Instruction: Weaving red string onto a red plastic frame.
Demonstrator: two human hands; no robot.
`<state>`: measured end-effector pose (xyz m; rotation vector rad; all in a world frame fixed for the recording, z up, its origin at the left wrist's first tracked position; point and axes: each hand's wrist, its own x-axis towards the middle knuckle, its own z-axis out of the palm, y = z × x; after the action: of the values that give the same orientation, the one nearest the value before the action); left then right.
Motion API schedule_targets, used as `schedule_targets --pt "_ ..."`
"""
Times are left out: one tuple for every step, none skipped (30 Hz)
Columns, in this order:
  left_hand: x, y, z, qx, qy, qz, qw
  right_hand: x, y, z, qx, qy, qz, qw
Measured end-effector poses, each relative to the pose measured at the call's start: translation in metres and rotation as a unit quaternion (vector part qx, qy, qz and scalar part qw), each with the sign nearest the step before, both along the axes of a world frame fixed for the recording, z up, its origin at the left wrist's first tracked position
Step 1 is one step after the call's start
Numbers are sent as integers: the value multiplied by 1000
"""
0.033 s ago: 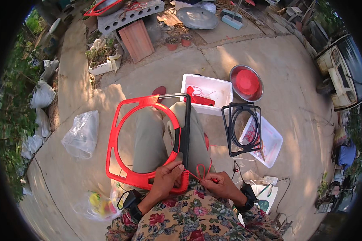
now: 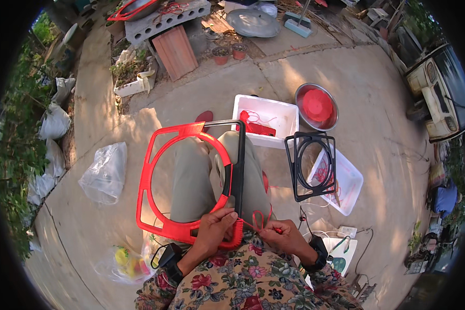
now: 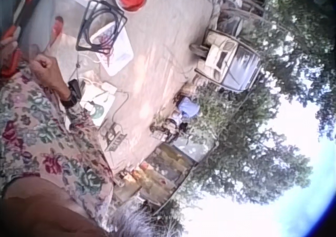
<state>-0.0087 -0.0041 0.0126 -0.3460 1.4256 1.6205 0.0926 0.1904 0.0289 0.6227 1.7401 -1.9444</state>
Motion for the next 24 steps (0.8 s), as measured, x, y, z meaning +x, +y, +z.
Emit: schedule_targets --pt "0 1 -1 0 -1 -2 1000 1 2 2 0 -1 -2 1000" --pt "-3 1 -2 6 -19 9 1000 -1 6 3 -10 -5 -6 1000" --pt "-6 2 -2 11 -38 20 999 -3 9 3 -20 -8 -10 1000" --pt "-8 1 -2 11 -36 18 999 -4 10 0 -20 -6 -12 1000" --pt "-6 -1 -2 14 -40 16 999 -1 11 -5 -29 -1 -16 999" --pt "-4 -1 -2 18 -45 14 999 1 12 -9 -38 4 -19 999" --pt "-5 -1 -2 18 -46 13 999 4 14 -12 -38 3 -20 999" --pt "-6 -1 -1 13 -37 -6 999 6 15 -16 -39 -1 -13 999" --pt "-7 -1 -1 8 -28 -26 999 8 15 -19 -40 -4 -7 999" --pt "-5 -2 -1 7 -29 -26 999 10 15 -22 -41 -5 -7 999" --pt "-4 -2 -2 14 -33 -18 999 11 14 -25 -10 28 21 999" --pt "-3 -2 -2 21 -37 -10 999 12 14 -25 20 61 48 997" --pt "-3 -3 -1 22 -37 -10 999 12 13 -24 21 61 48 997" --pt "-4 -3 -1 17 -35 -20 999 12 13 -21 17 57 51 997" --pt "-4 -3 0 12 -34 -29 999 11 13 -20 14 54 54 997" --pt "-3 -3 0 13 -33 -29 999 12 15 -21 16 54 53 997" --pt "-4 -3 0 9 -12 -50 999 12 18 -23 14 31 50 998" --pt "-4 -3 1 4 8 -71 997 11 21 -24 12 7 46 999" --pt "-4 -3 1 6 10 -72 997 5 24 -22 14 8 45 999" --pt "-2 -6 2 9 41 -81 996 -4 29 -18 61 39 20 997" --pt "0 -7 3 13 72 -89 993 -15 34 -14 108 69 -5 992" --pt "3 -5 5 15 72 -88 993 -25 40 -7 110 69 -4 992" --pt "5 -4 8 24 88 -55 994 -38 43 2 157 118 -20 980" --pt "6 -2 11 36 105 -26 993 -48 47 12 206 167 -39 963"
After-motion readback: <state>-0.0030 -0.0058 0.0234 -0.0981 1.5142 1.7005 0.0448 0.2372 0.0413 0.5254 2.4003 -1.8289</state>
